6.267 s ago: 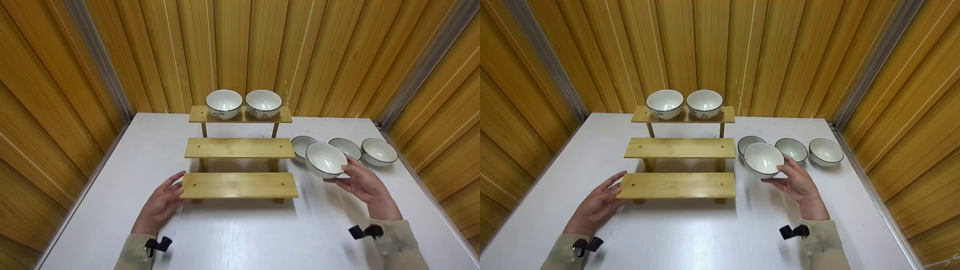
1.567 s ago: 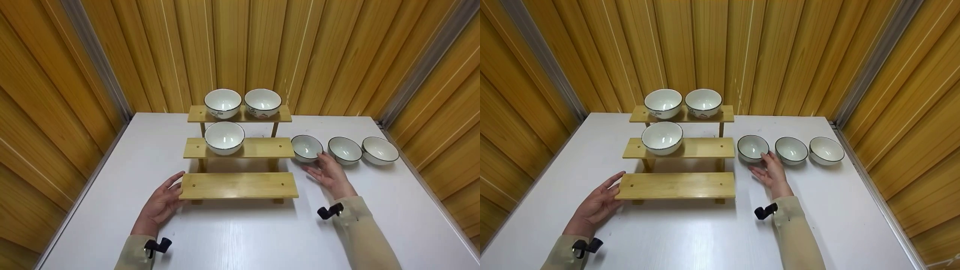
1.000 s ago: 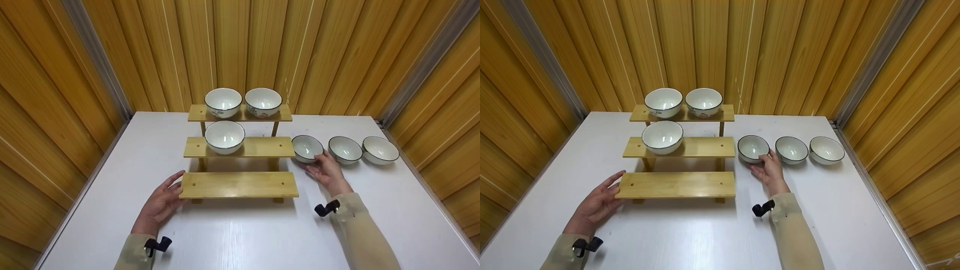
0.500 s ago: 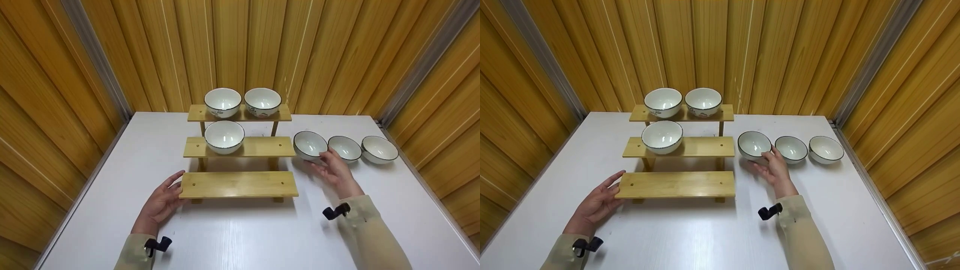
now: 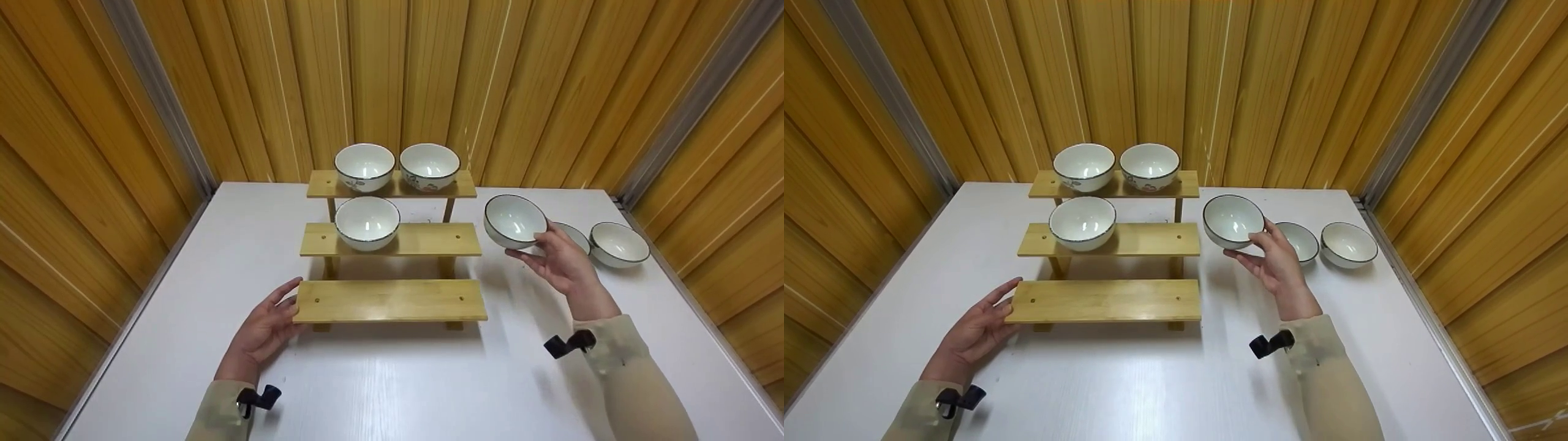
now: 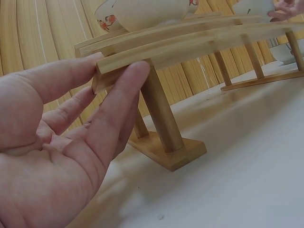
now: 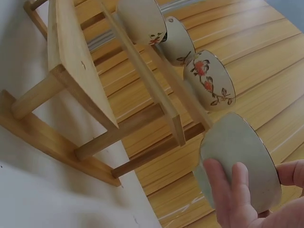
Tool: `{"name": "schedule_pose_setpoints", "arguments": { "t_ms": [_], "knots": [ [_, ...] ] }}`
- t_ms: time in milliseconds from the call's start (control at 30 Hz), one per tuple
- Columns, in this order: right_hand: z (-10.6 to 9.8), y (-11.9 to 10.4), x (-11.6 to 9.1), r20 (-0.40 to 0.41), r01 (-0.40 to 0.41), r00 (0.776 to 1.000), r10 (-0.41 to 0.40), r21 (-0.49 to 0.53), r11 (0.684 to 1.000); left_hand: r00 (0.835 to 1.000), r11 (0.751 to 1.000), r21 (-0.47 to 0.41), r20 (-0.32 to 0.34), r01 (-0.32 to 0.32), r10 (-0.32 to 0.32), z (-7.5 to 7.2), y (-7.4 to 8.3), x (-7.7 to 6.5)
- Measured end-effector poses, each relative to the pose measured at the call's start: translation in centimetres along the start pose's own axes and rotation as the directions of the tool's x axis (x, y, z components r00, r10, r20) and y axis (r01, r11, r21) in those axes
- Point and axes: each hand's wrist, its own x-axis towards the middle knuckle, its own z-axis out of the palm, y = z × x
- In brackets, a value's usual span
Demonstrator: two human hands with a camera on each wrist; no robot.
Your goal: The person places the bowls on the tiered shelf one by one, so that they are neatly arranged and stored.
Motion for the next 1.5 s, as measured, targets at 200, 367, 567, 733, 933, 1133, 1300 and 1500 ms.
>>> {"name": "schedule_pose_setpoints", "arguments": {
  "t_ms": [200,367,567,733,933,1133,1300,1500],
  "knots": [
    [1.9,-0.3,-0.4,0.047,-0.005,0.999,0.010,-0.097,0.995,1.000,1.000,-0.005,0.006,0.008,-0.008,0.1,0.1,0.0],
    [3.7,0.1,-0.1,0.064,0.005,0.998,0.006,-0.176,0.984,1.000,1.000,-0.015,-0.012,0.013,-0.014,0.2,0.2,0.1],
    [5.8,0.7,0.9,0.075,-0.017,0.997,0.035,-0.228,0.974,1.000,1.000,-0.007,-0.018,0.017,-0.017,0.1,0.1,0.1],
    [7.1,1.3,1.9,0.095,-0.033,0.994,0.061,-0.278,0.960,1.000,1.000,-0.015,0.010,0.006,-0.006,-0.1,0.0,0.1],
    [8.2,1.8,2.8,0.105,-0.041,0.992,0.076,-0.301,0.953,0.999,0.999,-0.029,-0.024,0.024,-0.025,0.1,0.1,0.0],
    [9.0,2.5,3.6,0.093,-0.055,0.992,0.090,-0.324,0.944,1.000,1.000,-0.015,-0.008,0.018,-0.018,0.0,0.1,0.1],
    [9.6,2.8,4.1,0.085,-0.065,0.992,0.097,-0.322,0.945,1.000,1.000,-0.022,0.006,0.003,-0.002,0.0,0.0,0.1],
    [9.9,2.9,4.3,0.105,-0.075,0.988,0.113,-0.314,0.947,1.000,0.999,-0.040,0.018,-0.010,0.011,-0.2,-0.2,0.1]
  ]
}}
